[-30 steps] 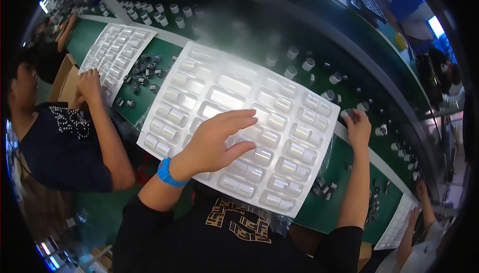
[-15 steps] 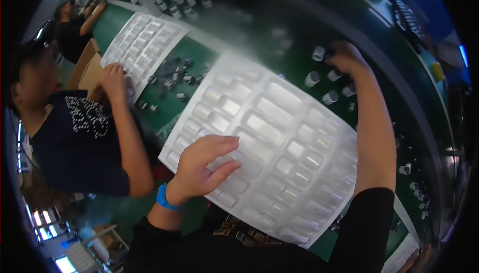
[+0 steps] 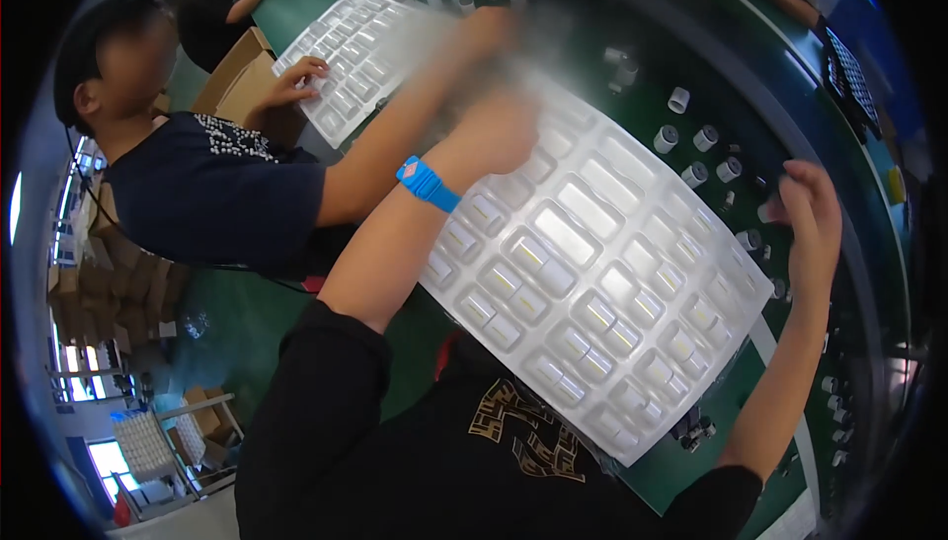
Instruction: The person picks up small electronic components from a conveyor belt and places them into partitioned plastic trays by hand.
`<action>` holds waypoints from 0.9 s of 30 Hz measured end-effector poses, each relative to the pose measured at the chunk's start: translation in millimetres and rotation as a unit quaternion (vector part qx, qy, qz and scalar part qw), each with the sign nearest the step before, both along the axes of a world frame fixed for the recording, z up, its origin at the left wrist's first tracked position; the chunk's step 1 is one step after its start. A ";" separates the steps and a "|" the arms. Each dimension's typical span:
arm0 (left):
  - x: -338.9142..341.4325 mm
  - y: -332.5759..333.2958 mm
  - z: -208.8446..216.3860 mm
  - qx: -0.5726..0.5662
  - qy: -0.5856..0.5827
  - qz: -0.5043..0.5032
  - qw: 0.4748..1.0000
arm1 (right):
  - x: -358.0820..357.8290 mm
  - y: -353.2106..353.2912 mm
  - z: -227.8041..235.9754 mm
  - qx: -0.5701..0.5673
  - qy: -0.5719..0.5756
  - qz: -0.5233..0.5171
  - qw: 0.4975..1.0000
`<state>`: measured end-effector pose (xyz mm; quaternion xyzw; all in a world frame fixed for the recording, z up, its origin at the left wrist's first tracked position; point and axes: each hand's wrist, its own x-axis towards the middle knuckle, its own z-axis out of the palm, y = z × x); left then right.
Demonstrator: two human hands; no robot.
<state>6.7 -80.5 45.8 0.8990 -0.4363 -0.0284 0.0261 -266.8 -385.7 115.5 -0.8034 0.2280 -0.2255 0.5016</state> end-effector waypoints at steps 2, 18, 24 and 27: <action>6.7 3.9 -14.9 -0.022 0.030 -0.035 0.999 | -51.9 40.9 10.3 0.041 -0.041 -0.020 0.998; -244.6 -0.9 25.6 -0.416 0.452 -0.212 0.760 | -154.8 187.4 -33.1 0.219 -0.219 -0.028 0.950; -254.1 3.2 27.5 -0.418 0.321 -0.226 0.819 | -144.6 205.4 -29.6 0.097 -0.139 -0.034 0.985; -255.9 5.1 22.2 -0.399 0.308 -0.224 0.834 | -145.5 204.3 -32.2 0.108 -0.097 -0.024 0.989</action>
